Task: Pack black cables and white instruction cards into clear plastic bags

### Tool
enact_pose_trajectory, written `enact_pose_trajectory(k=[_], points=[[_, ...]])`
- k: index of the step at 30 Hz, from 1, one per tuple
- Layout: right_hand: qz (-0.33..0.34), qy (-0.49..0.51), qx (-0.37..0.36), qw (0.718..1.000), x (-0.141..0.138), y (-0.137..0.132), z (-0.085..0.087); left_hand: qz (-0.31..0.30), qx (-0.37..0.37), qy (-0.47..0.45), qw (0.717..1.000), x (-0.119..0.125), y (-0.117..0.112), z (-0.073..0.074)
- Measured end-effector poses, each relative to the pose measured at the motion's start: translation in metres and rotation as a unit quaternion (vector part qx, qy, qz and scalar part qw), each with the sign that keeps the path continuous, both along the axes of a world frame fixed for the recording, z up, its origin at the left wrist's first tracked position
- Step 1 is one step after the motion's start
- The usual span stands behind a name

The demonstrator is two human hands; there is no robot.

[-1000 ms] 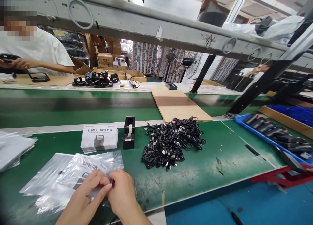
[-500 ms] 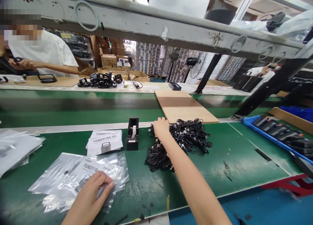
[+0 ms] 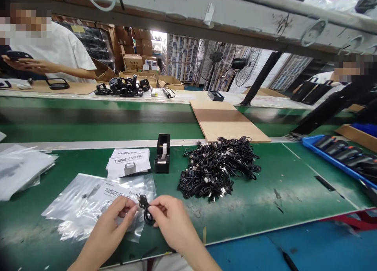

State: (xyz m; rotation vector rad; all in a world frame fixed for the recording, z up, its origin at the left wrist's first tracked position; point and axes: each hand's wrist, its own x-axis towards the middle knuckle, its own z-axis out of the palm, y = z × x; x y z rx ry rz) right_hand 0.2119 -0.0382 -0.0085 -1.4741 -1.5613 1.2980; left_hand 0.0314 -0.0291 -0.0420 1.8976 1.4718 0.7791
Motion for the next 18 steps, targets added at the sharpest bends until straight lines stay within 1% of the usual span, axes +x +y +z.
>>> enact_pose_trajectory(k=[2,3,5,8,10,11,13,14,16,18], points=[[0.007,-0.07,0.029,0.997,-0.007,-0.008,-0.01,0.026,0.007,-0.026,0.999,-0.001,0.0,-0.001],[0.017,-0.109,0.051,0.993,-0.008,-0.009,-0.011,0.036,0.013,-0.039,0.999,-0.001,-0.001,-0.001],[0.038,-0.165,0.082,0.982,-0.007,-0.005,-0.007,0.041,0.022,-0.054,0.997,-0.002,-0.003,0.0],[0.054,-0.205,0.092,0.973,-0.006,0.002,0.001,0.035,0.021,-0.065,0.997,-0.002,-0.007,0.003],[0.034,-0.239,0.119,0.963,-0.008,0.004,0.001,0.039,0.014,-0.073,0.997,-0.002,-0.009,0.003],[0.019,-0.266,0.152,0.952,-0.009,0.005,-0.001,0.041,0.012,-0.076,0.996,-0.002,-0.009,0.003],[0.008,-0.313,0.252,0.916,-0.011,0.004,-0.006,0.043,0.007,-0.083,0.996,-0.003,-0.008,0.002],[0.024,-0.323,0.306,0.895,-0.011,0.003,-0.008,0.042,0.004,-0.088,0.995,-0.004,-0.008,0.001],[0.095,-0.307,0.393,0.861,-0.011,0.003,-0.012,0.04,-0.007,-0.097,0.994,-0.004,-0.007,0.0],[0.15,-0.275,0.445,0.839,-0.01,0.004,-0.016,0.041,-0.024,-0.101,0.994,-0.004,-0.006,0.0]])
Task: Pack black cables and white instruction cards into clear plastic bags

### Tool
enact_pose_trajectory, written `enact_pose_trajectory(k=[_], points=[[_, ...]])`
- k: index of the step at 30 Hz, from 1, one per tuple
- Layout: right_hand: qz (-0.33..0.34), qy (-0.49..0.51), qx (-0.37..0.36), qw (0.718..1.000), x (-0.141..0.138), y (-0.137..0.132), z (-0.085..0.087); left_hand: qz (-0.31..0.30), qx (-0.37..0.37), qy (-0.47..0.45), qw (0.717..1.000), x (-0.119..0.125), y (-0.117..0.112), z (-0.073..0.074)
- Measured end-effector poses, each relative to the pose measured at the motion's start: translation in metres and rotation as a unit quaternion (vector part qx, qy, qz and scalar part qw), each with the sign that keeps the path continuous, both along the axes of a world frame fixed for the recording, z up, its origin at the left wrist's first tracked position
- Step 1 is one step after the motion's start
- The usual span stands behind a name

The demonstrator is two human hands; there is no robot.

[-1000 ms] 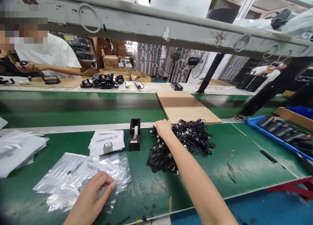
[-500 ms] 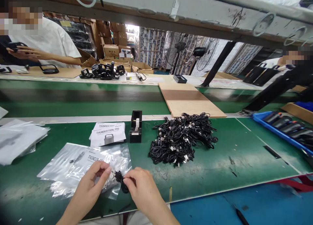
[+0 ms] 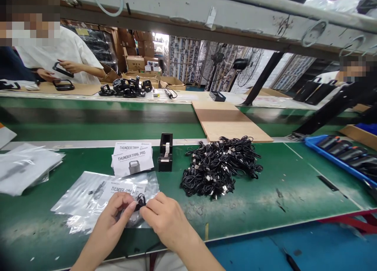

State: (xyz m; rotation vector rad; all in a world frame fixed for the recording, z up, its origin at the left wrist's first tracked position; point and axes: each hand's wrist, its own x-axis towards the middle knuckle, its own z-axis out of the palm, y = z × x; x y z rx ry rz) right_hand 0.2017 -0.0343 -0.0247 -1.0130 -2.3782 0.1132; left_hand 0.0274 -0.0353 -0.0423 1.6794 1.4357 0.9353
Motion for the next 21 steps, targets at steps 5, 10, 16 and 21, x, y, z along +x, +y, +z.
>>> enact_pose_trajectory(k=[5,10,16,21], points=[[-0.084,0.065,0.015,0.994,-0.009,0.004,-0.018,-0.003,-0.02,-0.013,1.0,0.002,-0.003,0.003],[-0.255,0.099,-0.017,0.962,-0.029,0.0,-0.026,0.004,-0.008,-0.013,1.0,0.006,-0.002,0.005],[-0.298,0.102,-0.152,0.937,-0.042,0.007,-0.013,0.036,0.033,0.008,0.999,0.008,0.001,0.006],[-0.28,0.184,-0.272,0.902,-0.044,0.011,0.001,0.046,0.031,-0.022,0.998,0.013,0.002,0.008]])
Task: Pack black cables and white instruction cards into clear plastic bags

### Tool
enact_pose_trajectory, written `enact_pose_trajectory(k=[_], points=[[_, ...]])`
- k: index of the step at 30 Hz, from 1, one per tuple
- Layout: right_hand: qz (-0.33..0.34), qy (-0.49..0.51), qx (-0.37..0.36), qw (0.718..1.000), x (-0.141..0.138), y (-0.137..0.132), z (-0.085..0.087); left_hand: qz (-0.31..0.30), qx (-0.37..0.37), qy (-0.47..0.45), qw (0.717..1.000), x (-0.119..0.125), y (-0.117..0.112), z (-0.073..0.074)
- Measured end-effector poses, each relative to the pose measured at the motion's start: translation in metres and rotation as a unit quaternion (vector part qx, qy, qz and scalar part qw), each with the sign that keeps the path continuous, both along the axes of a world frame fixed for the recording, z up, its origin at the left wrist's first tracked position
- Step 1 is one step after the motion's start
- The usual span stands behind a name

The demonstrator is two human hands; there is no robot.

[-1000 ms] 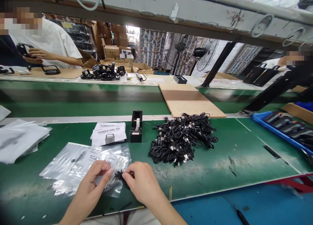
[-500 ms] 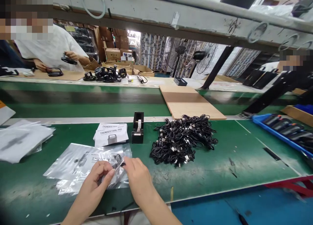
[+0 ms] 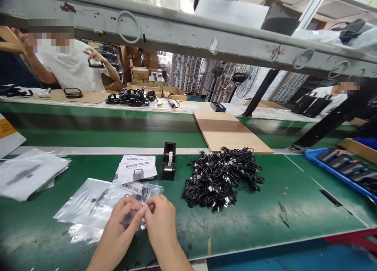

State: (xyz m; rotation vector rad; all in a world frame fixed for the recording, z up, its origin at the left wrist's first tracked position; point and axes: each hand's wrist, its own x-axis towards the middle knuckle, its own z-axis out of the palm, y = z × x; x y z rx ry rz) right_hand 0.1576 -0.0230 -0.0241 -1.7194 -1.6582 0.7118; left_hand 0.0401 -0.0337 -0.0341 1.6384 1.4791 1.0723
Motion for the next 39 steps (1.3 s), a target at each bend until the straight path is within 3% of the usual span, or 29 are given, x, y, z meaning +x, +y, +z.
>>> enact_pose_trajectory(k=[3,6,9,12,15,18,20,24,27,32,36,39], points=[[0.103,0.072,0.004,0.992,0.002,-0.007,0.01,0.007,-0.02,-0.06,0.998,-0.001,0.003,0.003],[0.202,0.075,0.03,0.976,0.004,-0.014,0.025,0.026,-0.033,-0.129,0.991,-0.007,0.006,0.01],[0.219,0.054,0.031,0.974,0.003,-0.006,0.049,0.039,-0.052,-0.199,0.978,-0.016,0.009,0.024],[0.242,0.035,0.062,0.968,0.0,0.019,0.086,0.067,-0.05,-0.241,0.967,-0.028,0.013,0.041],[0.347,0.071,0.087,0.931,-0.002,0.049,0.122,0.081,-0.035,-0.261,0.961,-0.042,0.018,0.051],[0.457,0.127,0.03,0.88,0.0,0.069,0.141,0.049,-0.02,-0.289,0.956,-0.052,0.02,0.053],[0.492,0.16,0.002,0.856,0.001,0.072,0.143,-0.003,-0.051,-0.327,0.944,-0.053,0.018,0.052],[0.522,0.165,0.041,0.836,0.002,0.056,0.142,-0.115,-0.124,-0.393,0.904,-0.048,0.009,0.05],[0.505,0.122,0.074,0.851,0.007,0.04,0.145,-0.142,-0.114,-0.391,0.902,-0.043,0.005,0.047],[0.44,0.051,0.059,0.895,0.029,0.024,0.145,-0.07,-0.073,-0.286,0.953,-0.038,0.004,0.047],[0.372,-0.001,0.045,0.927,0.046,0.022,0.13,-0.049,-0.024,-0.171,0.984,-0.034,0.004,0.051],[0.36,-0.02,0.042,0.932,0.054,0.02,0.117,-0.015,0.003,-0.136,0.991,-0.029,0.005,0.052]])
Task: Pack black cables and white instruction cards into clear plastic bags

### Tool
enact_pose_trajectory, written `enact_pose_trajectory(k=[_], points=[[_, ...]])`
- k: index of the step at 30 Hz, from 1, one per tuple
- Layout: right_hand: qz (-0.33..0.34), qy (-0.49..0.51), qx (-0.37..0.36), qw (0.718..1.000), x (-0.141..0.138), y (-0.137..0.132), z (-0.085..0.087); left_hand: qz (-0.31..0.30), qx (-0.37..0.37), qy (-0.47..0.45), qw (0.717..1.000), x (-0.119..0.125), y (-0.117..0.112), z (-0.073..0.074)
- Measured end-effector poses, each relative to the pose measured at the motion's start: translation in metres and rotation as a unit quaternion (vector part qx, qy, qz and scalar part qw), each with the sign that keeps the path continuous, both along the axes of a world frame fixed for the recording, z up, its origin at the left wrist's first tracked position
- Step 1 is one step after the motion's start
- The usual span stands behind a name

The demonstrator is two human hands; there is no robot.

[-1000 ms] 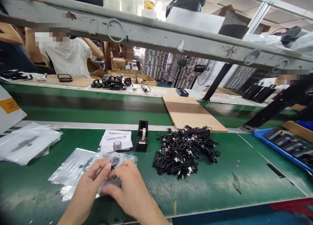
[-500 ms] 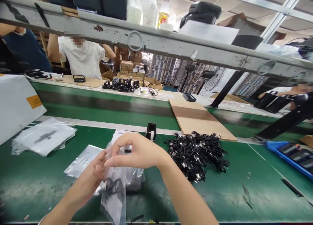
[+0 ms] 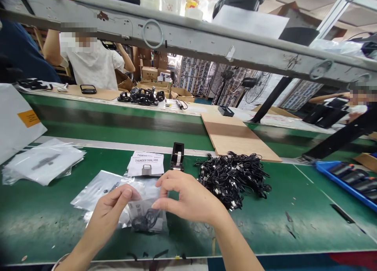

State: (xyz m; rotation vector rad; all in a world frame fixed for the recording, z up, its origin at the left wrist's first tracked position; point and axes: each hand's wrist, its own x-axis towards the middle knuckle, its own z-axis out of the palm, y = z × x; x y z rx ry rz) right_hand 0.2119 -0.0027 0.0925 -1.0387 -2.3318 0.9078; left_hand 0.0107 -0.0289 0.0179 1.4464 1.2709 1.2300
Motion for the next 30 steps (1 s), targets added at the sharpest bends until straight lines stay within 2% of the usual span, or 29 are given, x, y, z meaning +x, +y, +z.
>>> enact_pose_trajectory(k=[2,4,7,10,13,16,18,22,25,27,30], points=[[-0.018,0.009,-0.004,1.0,0.003,-0.003,-0.009,0.032,0.011,0.011,0.999,0.004,0.0,-0.001],[-0.078,0.067,-0.019,0.995,0.003,-0.007,-0.02,0.063,0.024,0.022,0.997,0.007,0.001,-0.001],[-0.155,0.184,-0.08,0.967,-0.003,-0.013,-0.042,0.092,0.031,0.036,0.995,0.01,0.003,-0.003],[-0.185,0.203,-0.127,0.953,-0.012,-0.014,-0.063,0.102,0.033,0.03,0.994,0.01,0.007,-0.008],[-0.203,0.254,-0.171,0.93,-0.017,-0.009,-0.075,0.06,0.014,-0.015,0.998,0.008,0.01,-0.015],[-0.182,0.339,-0.208,0.899,-0.018,-0.007,-0.079,0.017,-0.045,-0.036,0.998,0.008,0.013,-0.023],[-0.196,0.326,-0.198,0.903,-0.017,-0.009,-0.083,0.035,-0.076,-0.061,0.995,0.01,0.014,-0.027],[-0.257,0.183,-0.101,0.943,-0.019,-0.017,-0.094,0.078,-0.09,-0.152,0.981,0.014,0.017,-0.032],[-0.242,0.116,-0.02,0.963,-0.021,-0.021,-0.1,0.112,-0.095,-0.216,0.965,0.016,0.02,-0.031],[-0.25,0.107,-0.004,0.962,-0.023,-0.021,-0.1,0.127,-0.106,-0.252,0.954,0.018,0.022,-0.03],[-0.288,0.135,-0.034,0.947,-0.026,-0.019,-0.097,0.132,-0.117,-0.268,0.947,0.02,0.023,-0.028]])
